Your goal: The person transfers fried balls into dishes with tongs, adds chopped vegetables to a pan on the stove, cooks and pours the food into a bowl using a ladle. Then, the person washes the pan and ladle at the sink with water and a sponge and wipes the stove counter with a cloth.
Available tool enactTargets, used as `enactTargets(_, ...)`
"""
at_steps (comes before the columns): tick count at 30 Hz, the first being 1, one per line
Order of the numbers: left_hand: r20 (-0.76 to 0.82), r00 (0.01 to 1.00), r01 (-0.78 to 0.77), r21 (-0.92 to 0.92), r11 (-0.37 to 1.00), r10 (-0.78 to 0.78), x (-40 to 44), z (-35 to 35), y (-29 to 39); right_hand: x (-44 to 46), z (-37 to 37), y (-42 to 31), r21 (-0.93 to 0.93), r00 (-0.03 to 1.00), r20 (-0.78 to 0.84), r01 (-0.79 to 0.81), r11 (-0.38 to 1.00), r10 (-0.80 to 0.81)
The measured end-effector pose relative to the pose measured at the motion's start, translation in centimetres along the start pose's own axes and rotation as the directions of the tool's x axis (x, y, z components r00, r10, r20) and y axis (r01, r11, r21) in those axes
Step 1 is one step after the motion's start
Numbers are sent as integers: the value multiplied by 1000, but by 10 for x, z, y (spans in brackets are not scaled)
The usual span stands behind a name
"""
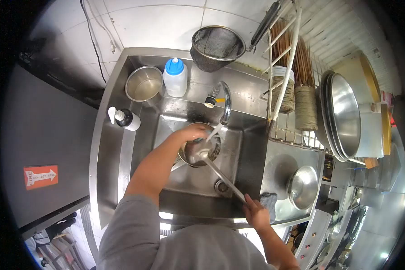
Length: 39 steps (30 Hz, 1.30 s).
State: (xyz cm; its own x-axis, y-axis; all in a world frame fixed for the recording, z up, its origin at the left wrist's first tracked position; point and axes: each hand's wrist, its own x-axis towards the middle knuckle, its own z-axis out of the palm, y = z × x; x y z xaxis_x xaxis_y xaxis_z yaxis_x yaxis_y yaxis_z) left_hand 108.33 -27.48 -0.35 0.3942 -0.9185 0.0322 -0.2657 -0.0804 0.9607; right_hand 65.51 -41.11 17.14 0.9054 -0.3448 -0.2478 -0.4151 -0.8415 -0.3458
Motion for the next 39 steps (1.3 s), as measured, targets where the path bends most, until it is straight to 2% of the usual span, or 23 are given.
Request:
enactTargets(1, 4, 1000, 1, 1, 1000, -1, -13, 2, 7, -5, 1, 0, 7, 1000, -10, -3, 1000, 3)
enactTargets(2, -15, 924, 349, -374, 859, -382, -29, 5, 14, -9, 4, 3, 15, 1000, 1, -9, 1000, 9)
enactTargets(3, 113, 715, 565, -675, 474, -690, -43, 9, 19, -13, 5, 4, 20, 1000, 5, -15, 1000, 15)
enactTargets(4, 120, 711, 571, -673, 470, -693, -54, 15, 17, -17, 6, 6, 60, 1000, 16, -12, 998, 11)
enactTargets(6, 228, 571, 378, -926, 6, -789, -77, 29, 14, -21, 6, 6, 95, 999, 36, -11, 995, 8)
enactTargets(7, 228, 572, 376, -926, 5, -788, -93, 45, -8, -16, 7, 5, 125, 999, 12, -39, 991, 37)
enactTargets(9, 293, 928, 142, -846, -513, -228, -122, 82, -69, -5, 10, 0, 157, 998, -15, -63, 986, 67)
enactTargets(11, 85, 856, -131, -918, -374, -509, -96, 97, 38, 16, 14, -7, 387, 995, -85, -11, 922, 47)
enactTargets(12, -23, 780, -237, -936, -261, -626, -82, 104, 96, 28, -11, -34, 523, 970, 177, -237, 819, 167)
enactTargets(13, -25, 778, -243, -933, -264, -628, -68, 116, 100, 35, -4, -37, 520, 970, 181, -236, 821, 164)
enactTargets(16, 16, 790, -134, -971, -198, -613, -32, 127, 85, 53, -9, -59, 566, 691, 705, -683, 461, 160)
enactTargets(17, 36, 696, -52, -994, -101, -717, -23, 122, 73, 50, -4, -58, 565, 693, 704, -678, 469, 154)
enactTargets(19, 24, 588, 25, -1000, -12, -808, -11, 123, 82, 43, 13, -47, 140, 953, 284, -150, 979, 105)
enactTargets(21, 60, 390, 36, -998, -50, -919, -18, 144, 123, 50, 21, -43, 0, 960, 264, -101, 995, 97)
enactTargets(23, 99, 484, 120, -992, -46, -869, -35, 151, 157, 69, 10, -50, 577, 751, 643, -606, 548, 154)
enactTargets(24, 149, 562, 210, -977, -34, -814, -41, 153, 163, 71, 2, -47, 575, 750, 643, -608, 548, 156)
enactTargets(26, 76, 526, 30, -997, -71, -847, -40, 137, 96, 64, -12, -44, 364, 458, 840, -874, -323, -292)
enactTargets(29, -69, 526, -208, -977, -49, -848, -46, 154, 48, 64, -13, -68, 383, 439, 878, -883, -272, -189)
enactTargets(31, 63, 459, 118, -993, -9, -886, -61, 171, 89, 73, 17, -55, 482, 491, 865, -870, -103, -103)
enactTargets(33, 170, 549, 346, -937, 37, -819, -88, 197, 85, 69, 44, -41, 522, 851, 506, -430, 737, 138)
enactTargets(34, 46, 615, 413, -869, 272, -788, -97, 206, 65, 62, 48, -37, 521, 849, 509, -436, 734, 142)
enactTargets(36, -145, 679, 544, -559, 625, -720, -115, 176, 66, 43, 53, -25, 342, 977, 154, -193, 920, 148)
enactTargets(39, -287, 684, 719, 113, 685, -671, -173, 141, -32, 15, 43, 1, 268, 936, 65, -350, 898, 345)
